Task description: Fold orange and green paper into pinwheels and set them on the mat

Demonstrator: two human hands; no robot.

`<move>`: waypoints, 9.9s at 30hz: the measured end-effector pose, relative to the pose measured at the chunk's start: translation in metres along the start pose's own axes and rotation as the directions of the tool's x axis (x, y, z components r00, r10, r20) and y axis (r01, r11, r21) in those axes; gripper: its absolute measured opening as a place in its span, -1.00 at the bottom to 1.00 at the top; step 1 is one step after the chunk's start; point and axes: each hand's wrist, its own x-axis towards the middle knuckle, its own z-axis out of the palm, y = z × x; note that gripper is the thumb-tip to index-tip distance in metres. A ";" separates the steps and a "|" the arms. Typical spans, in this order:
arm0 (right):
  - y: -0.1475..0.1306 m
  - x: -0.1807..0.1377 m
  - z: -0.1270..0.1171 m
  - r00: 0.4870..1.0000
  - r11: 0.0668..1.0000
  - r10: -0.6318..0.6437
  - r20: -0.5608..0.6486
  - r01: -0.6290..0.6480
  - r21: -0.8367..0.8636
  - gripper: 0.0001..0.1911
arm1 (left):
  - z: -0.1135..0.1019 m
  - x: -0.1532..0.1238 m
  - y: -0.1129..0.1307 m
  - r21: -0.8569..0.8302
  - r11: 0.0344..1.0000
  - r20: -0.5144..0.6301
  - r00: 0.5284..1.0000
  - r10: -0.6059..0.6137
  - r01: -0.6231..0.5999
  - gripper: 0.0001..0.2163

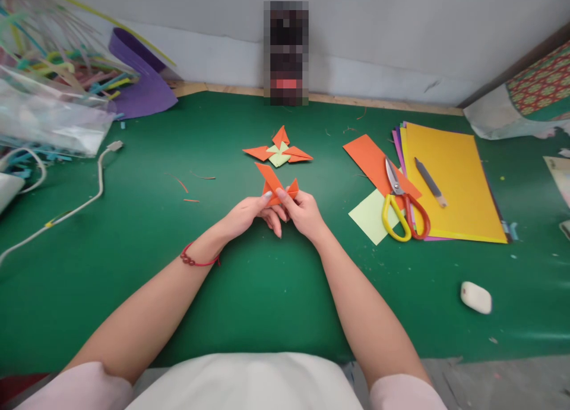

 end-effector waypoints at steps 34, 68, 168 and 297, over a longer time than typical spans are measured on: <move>0.004 -0.002 0.000 0.996 0.996 -0.084 0.023 0.084 0.003 -0.47 | -0.003 0.001 -0.004 -0.030 0.999 -0.044 0.999 0.031 -0.033 -0.60; -0.003 0.001 -0.001 0.995 0.995 0.085 0.044 -0.088 0.055 -0.40 | 0.005 0.000 -0.006 0.112 0.992 -0.091 0.993 0.076 -0.065 -0.63; -0.004 -0.001 -0.002 0.991 1.000 0.016 0.135 -0.019 0.024 -0.34 | 0.002 0.001 -0.006 0.035 0.997 -0.079 0.994 0.078 -0.075 -0.64; 0.003 0.001 -0.013 0.957 0.979 0.067 0.284 -0.118 0.168 -0.40 | 0.000 -0.002 -0.002 0.154 0.980 0.003 0.992 0.128 -0.127 -0.69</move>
